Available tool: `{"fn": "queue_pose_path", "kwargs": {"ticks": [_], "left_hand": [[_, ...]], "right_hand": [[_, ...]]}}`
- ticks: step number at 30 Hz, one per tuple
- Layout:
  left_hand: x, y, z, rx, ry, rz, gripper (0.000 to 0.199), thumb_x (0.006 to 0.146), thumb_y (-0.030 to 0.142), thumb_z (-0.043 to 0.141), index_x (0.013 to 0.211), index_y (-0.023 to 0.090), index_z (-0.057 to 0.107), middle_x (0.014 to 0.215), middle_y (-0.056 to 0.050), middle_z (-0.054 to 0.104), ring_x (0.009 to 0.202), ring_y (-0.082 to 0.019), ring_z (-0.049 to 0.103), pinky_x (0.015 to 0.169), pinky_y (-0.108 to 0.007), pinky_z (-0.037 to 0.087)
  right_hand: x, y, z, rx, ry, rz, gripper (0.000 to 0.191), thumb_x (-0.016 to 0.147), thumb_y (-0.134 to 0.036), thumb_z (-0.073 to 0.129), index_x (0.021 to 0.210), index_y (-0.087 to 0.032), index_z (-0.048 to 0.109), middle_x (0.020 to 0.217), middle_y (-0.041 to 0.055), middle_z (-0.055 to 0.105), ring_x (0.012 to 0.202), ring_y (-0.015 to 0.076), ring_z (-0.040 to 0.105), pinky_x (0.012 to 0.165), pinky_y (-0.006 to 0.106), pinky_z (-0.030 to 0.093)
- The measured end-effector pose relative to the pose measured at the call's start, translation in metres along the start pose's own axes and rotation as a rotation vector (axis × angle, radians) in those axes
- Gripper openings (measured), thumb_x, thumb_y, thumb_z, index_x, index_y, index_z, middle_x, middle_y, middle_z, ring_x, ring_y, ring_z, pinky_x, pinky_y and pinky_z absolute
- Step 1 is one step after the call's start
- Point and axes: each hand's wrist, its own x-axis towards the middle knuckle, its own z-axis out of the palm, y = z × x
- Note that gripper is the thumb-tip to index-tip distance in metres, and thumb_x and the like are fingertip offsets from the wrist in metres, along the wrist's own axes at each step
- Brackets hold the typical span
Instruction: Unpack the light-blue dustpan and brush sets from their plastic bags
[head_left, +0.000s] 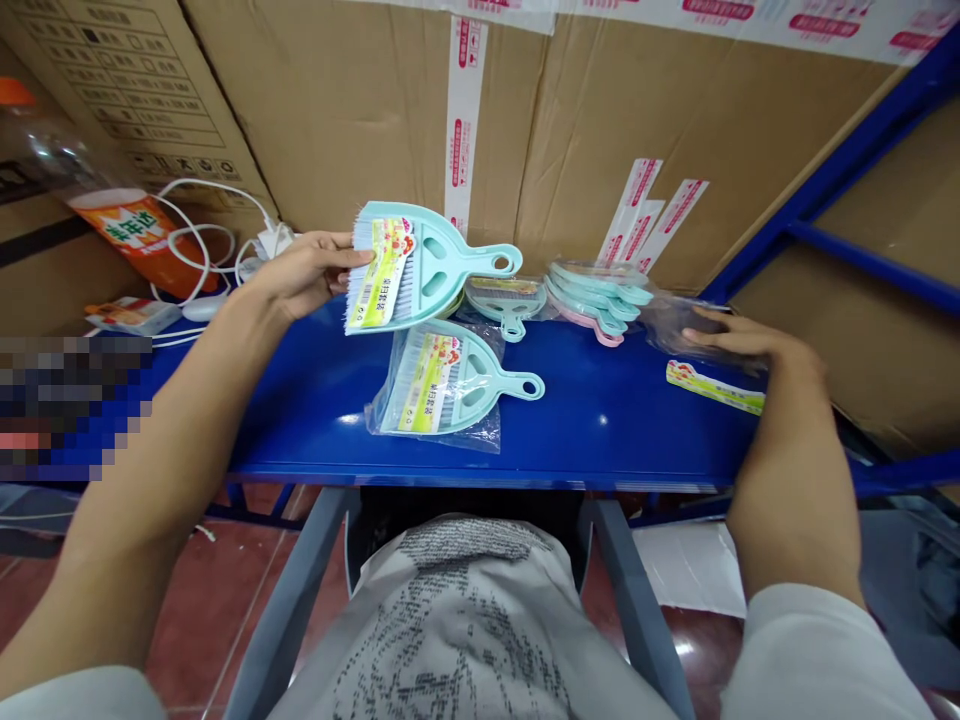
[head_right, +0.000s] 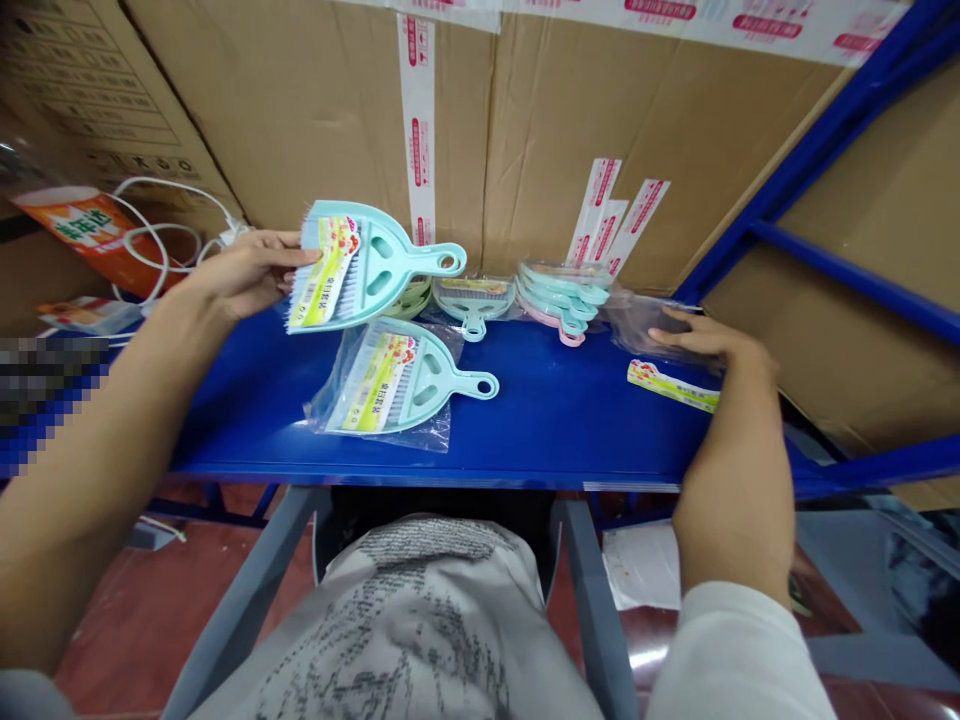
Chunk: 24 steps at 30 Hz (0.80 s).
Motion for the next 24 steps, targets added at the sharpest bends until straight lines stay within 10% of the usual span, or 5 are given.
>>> {"fn": "queue_pose_path", "kwargs": {"ticks": [2,5,9,14,24], "left_hand": [[-0.004,0.002,0.008,-0.032,0.0,0.004,0.05,0.057,0.045,0.106,0.091,0.019,0.081,0.066,0.001,0.065,0.059,-0.011,0.025,0.061,-0.034,0.007],[-0.012,0.006,0.027,-0.091,0.016,0.012,0.038,0.06,0.033,0.102,0.089,0.016,0.084,0.067,-0.001,0.066,0.057,-0.009,0.025,0.057,-0.031,0.009],[-0.022,0.006,0.059,-0.155,0.024,0.062,0.027,0.065,0.023,0.097,0.088,0.015,0.085,0.073,-0.006,0.072,0.052,-0.008,0.038,0.049,-0.027,0.015],[-0.038,0.003,0.09,-0.193,0.003,0.075,0.019,0.07,0.019,0.094,0.085,0.016,0.082,0.074,-0.006,0.072,0.05,-0.009,0.048,0.044,-0.024,0.026],[-0.043,-0.002,0.102,-0.245,-0.043,-0.005,0.029,0.07,0.028,0.101,0.076,0.015,0.076,0.068,-0.003,0.066,0.051,-0.009,0.052,0.046,-0.021,0.036]], "right_hand": [[0.003,-0.009,-0.004,-0.039,0.038,0.072,0.06,0.092,-0.025,0.089,0.148,-0.01,0.073,0.146,0.0271,0.066,0.131,0.0272,0.065,0.113,0.04,0.047],[-0.001,-0.05,-0.007,0.046,0.429,0.015,0.043,0.106,-0.018,0.068,0.148,-0.01,0.07,0.149,0.0258,0.065,0.139,0.0241,0.062,0.123,0.04,0.043],[-0.051,-0.153,0.023,0.344,0.745,-0.492,0.036,0.112,-0.02,0.044,0.13,-0.016,0.075,0.125,0.0157,0.074,0.109,0.0202,0.074,0.103,0.039,0.059],[-0.145,-0.257,0.087,0.128,0.293,-1.326,0.036,0.101,-0.036,0.072,0.137,-0.037,0.076,0.152,-0.0001,0.067,0.154,0.0312,0.056,0.131,0.063,0.044],[-0.169,-0.261,0.113,0.426,-0.123,-1.357,0.024,0.106,-0.026,0.068,0.111,-0.043,0.085,0.13,-0.0053,0.078,0.134,0.0231,0.072,0.122,0.06,0.058]]}}
